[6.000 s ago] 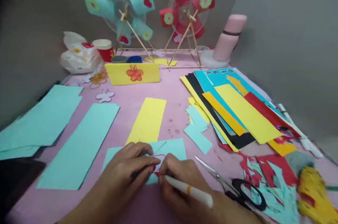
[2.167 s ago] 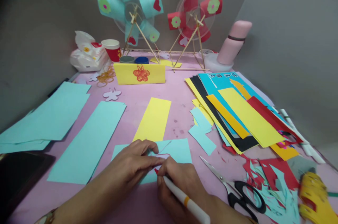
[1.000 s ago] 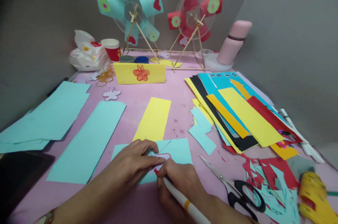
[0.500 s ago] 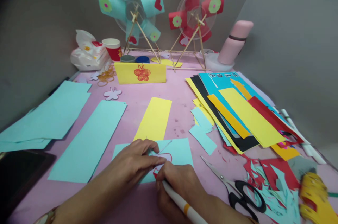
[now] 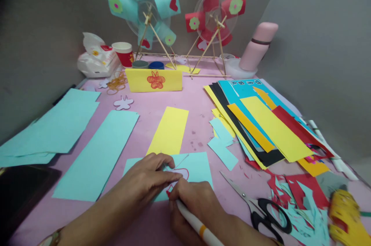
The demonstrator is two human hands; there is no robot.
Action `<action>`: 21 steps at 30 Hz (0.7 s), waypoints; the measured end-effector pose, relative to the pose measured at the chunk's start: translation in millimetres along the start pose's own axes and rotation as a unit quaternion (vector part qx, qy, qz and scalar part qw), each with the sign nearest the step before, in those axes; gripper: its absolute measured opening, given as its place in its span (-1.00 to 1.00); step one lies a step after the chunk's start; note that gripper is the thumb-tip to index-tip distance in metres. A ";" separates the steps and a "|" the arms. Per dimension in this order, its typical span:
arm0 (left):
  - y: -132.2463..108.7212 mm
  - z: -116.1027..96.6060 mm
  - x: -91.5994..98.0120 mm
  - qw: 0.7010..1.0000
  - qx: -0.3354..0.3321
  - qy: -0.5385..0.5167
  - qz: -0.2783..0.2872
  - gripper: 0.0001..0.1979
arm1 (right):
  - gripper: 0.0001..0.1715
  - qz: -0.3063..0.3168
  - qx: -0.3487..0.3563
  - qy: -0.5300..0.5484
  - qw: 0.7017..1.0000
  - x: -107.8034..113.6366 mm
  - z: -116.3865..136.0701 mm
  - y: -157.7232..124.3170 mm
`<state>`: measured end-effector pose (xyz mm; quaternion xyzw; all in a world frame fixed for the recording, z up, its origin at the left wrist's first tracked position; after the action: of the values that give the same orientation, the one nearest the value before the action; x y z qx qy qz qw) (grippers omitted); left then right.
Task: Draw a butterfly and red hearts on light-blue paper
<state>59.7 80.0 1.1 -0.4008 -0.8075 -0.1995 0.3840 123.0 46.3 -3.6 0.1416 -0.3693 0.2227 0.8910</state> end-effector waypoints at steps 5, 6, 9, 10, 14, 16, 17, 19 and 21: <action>0.3 1.6 -0.6 1.000 0.002 -0.002 0.002 -0.79 | -0.84 -0.003 0.004 0.004 1.000 -0.7 -0.1 -0.7; 0.4 2.2 -1.0 1.000 0.001 -0.003 0.002 -0.80 | -0.84 -0.004 0.002 0.005 1.000 -0.8 -0.1 -0.7; 0.5 3.6 -2.1 1.000 0.002 -0.005 0.004 -0.79 | -0.85 -0.003 -0.012 0.004 1.000 -1.1 -0.8 0.2; 0.5 4.1 -2.2 1.000 0.005 -0.005 0.006 -0.78 | -0.85 -0.002 -0.015 0.006 1.000 -1.2 -0.7 0.8; 1.5 2.2 -2.3 1.000 0.005 -0.001 0.014 -0.79 | -0.84 -0.004 -0.010 0.020 1.000 -0.5 2.1 3.1; 2.3 1.4 -2.2 1.000 0.006 0.003 0.016 -0.79 | -0.83 -0.009 -0.002 0.021 1.000 0.3 3.7 3.6; 2.5 0.9 -1.7 1.000 0.005 0.003 0.015 -0.78 | -0.83 -0.012 0.000 0.020 1.000 0.6 4.2 3.8; 2.8 -0.1 -0.7 1.000 0.001 0.003 0.011 -0.78 | -0.83 -0.012 0.005 0.021 1.000 0.3 5.0 4.1; 2.7 -0.9 0.2 1.000 -0.001 0.001 0.011 -0.78 | -0.82 -0.005 0.002 0.024 1.000 -1.2 4.7 4.7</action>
<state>62.1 81.2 1.9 -0.4098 -0.8025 -0.1967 0.3865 117.1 48.0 -0.9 0.1400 -0.3471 0.2225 0.9002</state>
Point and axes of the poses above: each hand's wrist, its own y-axis towards the middle knuckle, its own x-axis out of the back of the hand, z = x × y, the point moved 10 cm from there along y, towards the middle knuckle, and after that the axes turned 10 degrees about z, right-handed, at the moved point
